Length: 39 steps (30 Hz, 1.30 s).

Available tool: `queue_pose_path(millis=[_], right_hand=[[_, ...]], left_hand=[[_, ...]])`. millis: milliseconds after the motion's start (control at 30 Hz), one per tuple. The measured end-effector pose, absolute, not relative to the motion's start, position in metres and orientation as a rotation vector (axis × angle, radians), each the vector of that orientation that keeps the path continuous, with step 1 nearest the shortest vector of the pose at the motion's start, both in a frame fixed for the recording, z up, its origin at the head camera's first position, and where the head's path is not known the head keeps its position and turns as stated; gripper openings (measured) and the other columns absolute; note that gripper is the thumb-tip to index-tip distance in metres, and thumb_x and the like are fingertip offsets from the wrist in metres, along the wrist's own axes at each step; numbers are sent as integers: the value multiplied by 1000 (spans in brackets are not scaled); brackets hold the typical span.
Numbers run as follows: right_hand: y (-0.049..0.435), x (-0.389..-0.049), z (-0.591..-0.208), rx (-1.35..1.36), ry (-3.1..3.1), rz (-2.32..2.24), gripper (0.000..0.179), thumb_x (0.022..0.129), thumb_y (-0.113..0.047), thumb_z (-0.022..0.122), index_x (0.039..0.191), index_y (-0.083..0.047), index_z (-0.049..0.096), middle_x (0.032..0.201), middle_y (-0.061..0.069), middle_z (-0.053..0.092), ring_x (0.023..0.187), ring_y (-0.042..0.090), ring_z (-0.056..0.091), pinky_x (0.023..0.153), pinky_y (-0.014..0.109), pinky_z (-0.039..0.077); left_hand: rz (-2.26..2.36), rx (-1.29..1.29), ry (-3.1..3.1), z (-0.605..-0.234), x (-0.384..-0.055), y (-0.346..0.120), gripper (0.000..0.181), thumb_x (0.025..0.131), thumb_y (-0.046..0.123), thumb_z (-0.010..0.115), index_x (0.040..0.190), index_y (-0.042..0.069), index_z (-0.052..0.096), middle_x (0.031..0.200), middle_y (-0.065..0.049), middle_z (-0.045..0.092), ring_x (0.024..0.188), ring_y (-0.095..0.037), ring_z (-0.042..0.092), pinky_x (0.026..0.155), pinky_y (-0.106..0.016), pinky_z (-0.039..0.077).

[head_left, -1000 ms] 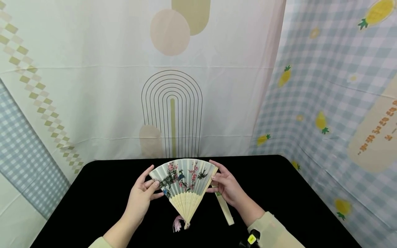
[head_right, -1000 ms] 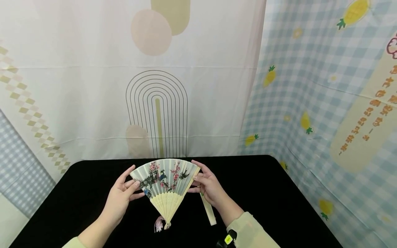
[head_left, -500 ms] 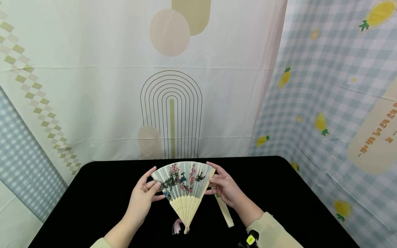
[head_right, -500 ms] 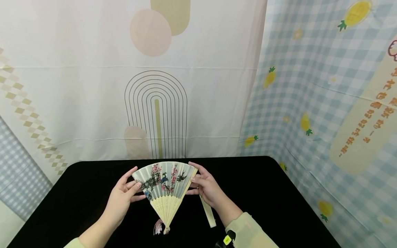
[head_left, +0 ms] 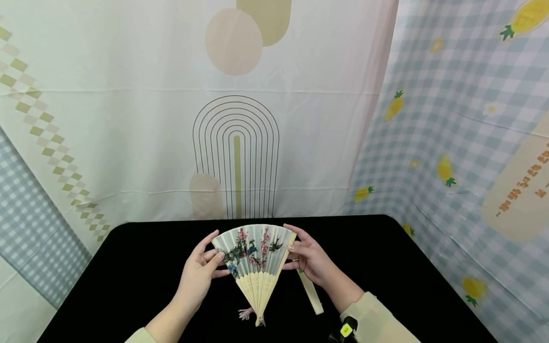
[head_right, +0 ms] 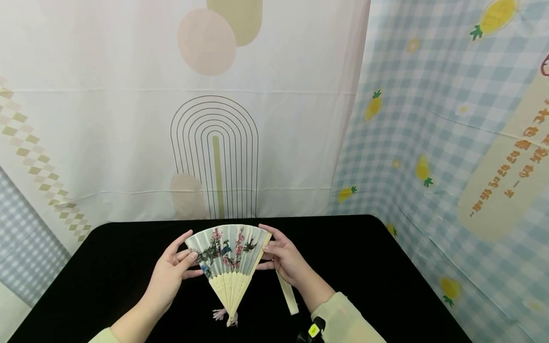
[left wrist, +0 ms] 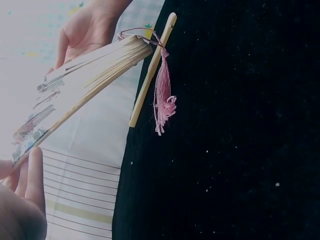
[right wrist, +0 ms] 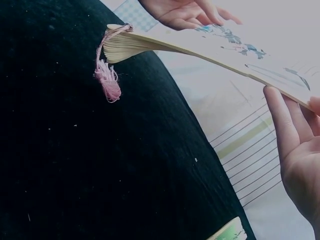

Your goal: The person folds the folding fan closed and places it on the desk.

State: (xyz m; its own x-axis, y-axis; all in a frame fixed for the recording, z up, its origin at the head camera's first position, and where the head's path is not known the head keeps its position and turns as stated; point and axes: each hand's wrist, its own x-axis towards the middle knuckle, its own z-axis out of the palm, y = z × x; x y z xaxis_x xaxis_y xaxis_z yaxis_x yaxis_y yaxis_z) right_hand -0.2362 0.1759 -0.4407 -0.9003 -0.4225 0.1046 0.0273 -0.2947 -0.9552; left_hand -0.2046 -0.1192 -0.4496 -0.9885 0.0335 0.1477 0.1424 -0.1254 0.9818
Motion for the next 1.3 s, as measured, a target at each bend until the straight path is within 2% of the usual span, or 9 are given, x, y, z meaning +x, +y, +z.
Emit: queue_pose_path(millis=[267,700,967,1167,1300], right_hand=[[173,-235,-439,-503,1635,-2263,60,102,1,46,157,-16,29,123,11,67,98,27,71,71,38,62],[169,-234,-439,-496,1624,-2243,63,100,0,49,157,-16,28,123,11,67,98,27,71,71,40,62],[166,-235,-439,-536,1629,-2218,62,100,2,47,157,-15,29,106,8,70,94,26,72,70,40,62],[165,-235,-437,-544,1651,-2207,62,100,2,48,157,-14,29,94,5,70,91,25,72,70,40,62],[164,-234,-436,-532,1681,-2203,63,100,0,49,157,-14,28,94,4,70,91,23,72,69,39,62]], left_hand=[[-2301,-230,-2034,-451,-205,-117,59,100,-2,55,147,30,45,82,-5,55,79,-15,59,74,-42,62],[-2328,-216,-2054,-452,-204,-118,59,100,-1,55,146,34,45,85,-8,54,78,-20,59,72,-44,62],[-2336,-235,-2047,-452,-202,-115,58,99,-4,54,146,30,46,84,-8,54,73,-14,57,71,-44,62],[-2333,-229,-2056,-453,-202,-114,59,100,-3,54,146,31,45,84,-8,55,72,-14,57,71,-44,62],[-2336,-221,-2052,-452,-202,-114,59,100,-3,54,146,32,45,85,-9,55,72,-15,57,71,-44,62]])
